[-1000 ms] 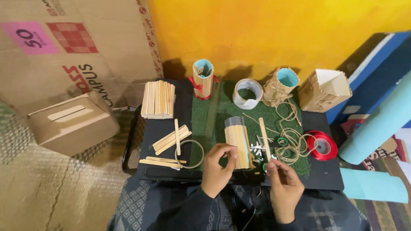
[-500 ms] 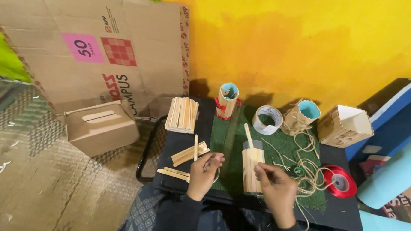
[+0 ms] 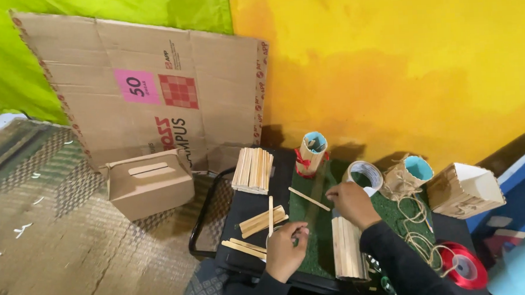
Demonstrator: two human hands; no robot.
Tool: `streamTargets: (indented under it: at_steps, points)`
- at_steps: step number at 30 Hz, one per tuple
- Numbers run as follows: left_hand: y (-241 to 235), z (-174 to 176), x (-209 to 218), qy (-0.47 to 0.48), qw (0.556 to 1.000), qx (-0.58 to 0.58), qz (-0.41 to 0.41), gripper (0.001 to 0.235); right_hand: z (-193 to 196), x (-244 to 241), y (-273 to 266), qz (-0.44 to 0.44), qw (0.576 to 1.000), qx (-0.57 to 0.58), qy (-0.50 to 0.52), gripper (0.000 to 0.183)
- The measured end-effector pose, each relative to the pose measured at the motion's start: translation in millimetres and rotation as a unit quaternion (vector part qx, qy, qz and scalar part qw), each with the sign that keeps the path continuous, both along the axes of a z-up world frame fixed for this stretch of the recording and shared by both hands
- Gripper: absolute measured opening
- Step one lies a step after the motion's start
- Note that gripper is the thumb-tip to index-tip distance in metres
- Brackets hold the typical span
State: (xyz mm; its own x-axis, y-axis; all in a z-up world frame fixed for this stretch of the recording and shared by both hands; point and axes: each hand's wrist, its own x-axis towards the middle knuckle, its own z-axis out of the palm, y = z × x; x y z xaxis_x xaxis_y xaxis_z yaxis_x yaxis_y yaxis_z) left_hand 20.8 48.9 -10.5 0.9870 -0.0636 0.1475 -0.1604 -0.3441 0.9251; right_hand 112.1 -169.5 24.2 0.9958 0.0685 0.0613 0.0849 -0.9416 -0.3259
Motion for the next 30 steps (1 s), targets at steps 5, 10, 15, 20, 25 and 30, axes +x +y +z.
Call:
streamTargets:
  at_steps: [5, 10, 15, 20, 25, 30]
  points:
    - [2, -8, 7, -0.038, 0.999, -0.007, 0.01, 0.02, 40, 59, 5, 0.012, 0.972, 0.009, -0.235, 0.016]
    - [9, 1, 11, -0.028, 0.999, 0.039, -0.023, 0.021, 63, 119, 18, 0.014, 0.977, -0.072, -0.199, 0.022]
    - [15, 2, 13, -0.016, 0.999, -0.009, -0.033, 0.022, 51, 149, 34, -0.023, 0.986, -0.142, -0.085, 0.021]
    - [17, 4, 17, -0.004, 0.999, -0.01, -0.042, 0.022, 64, 141, 35, -0.027, 0.984, -0.142, -0.104, 0.021]
    - [18, -6, 19, 0.004, 0.998, -0.03, -0.048, 0.021, 113, 108, 12, -0.036, 0.992, -0.06, -0.108, 0.018]
    - [14, -10, 19, 0.042, 0.994, -0.089, -0.037, 0.019, 140, 43, -13, -0.128, 0.935, 0.286, -0.166, 0.012]
